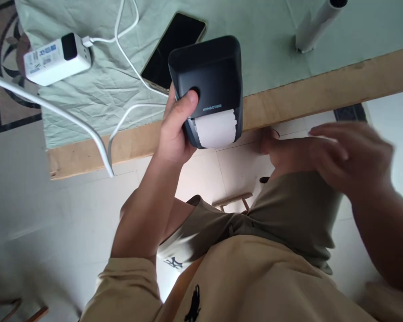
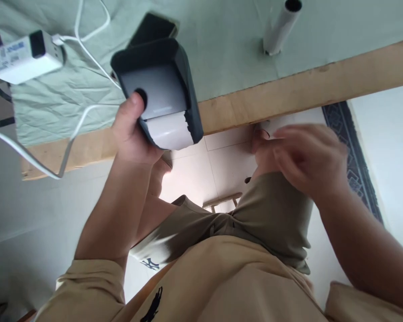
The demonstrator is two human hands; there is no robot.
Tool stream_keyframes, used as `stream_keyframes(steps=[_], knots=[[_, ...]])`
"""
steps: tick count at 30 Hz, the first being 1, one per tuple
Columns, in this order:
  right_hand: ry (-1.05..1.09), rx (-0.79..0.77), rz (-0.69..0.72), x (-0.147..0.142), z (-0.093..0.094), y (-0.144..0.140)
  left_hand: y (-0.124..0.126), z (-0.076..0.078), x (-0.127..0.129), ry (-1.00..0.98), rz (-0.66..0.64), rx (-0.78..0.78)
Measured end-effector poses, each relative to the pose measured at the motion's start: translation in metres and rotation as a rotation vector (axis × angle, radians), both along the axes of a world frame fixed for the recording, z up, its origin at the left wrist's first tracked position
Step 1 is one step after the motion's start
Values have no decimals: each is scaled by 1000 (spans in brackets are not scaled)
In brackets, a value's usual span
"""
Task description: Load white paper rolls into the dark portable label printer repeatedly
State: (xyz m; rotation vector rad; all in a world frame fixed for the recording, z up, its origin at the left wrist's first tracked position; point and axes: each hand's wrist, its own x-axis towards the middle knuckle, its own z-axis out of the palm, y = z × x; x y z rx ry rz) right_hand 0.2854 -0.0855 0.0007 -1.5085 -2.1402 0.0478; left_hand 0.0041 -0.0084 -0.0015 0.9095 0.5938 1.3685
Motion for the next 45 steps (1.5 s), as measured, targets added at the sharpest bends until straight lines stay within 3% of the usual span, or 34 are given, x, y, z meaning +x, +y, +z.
stream_keyframes(steps=[4, 9, 16, 22, 28, 33, 37, 42, 45], knots=[[-180, -52, 24, 20, -24, -42, -2, 2, 3, 26, 29, -66], [-284, -49, -16, 17, -30, -55, -4, 7, 8, -24, 19, -49], [-384, -46, -13, 10, -19, -70, -4, 9, 11, -49, 1, -28], [-495, -151, -89, 5, 1, -68, -3, 7, 9, -17, 9, -22], [-574, -292, -71, 4, 12, -63, -2, 6, 6, -64, -68, 4], [-592, -498, 53, 4, 20, -70, -1, 5, 5, -62, -89, 60], [-535, -703, 211, 2, 18, -94, -4, 9, 8, 10, -42, 58], [-351, -912, 465, -12, 13, -135, -7, 14, 10, -58, -25, -39], [-235, -954, 515, -19, 14, -134, -6, 13, 9, -96, -60, -28]])
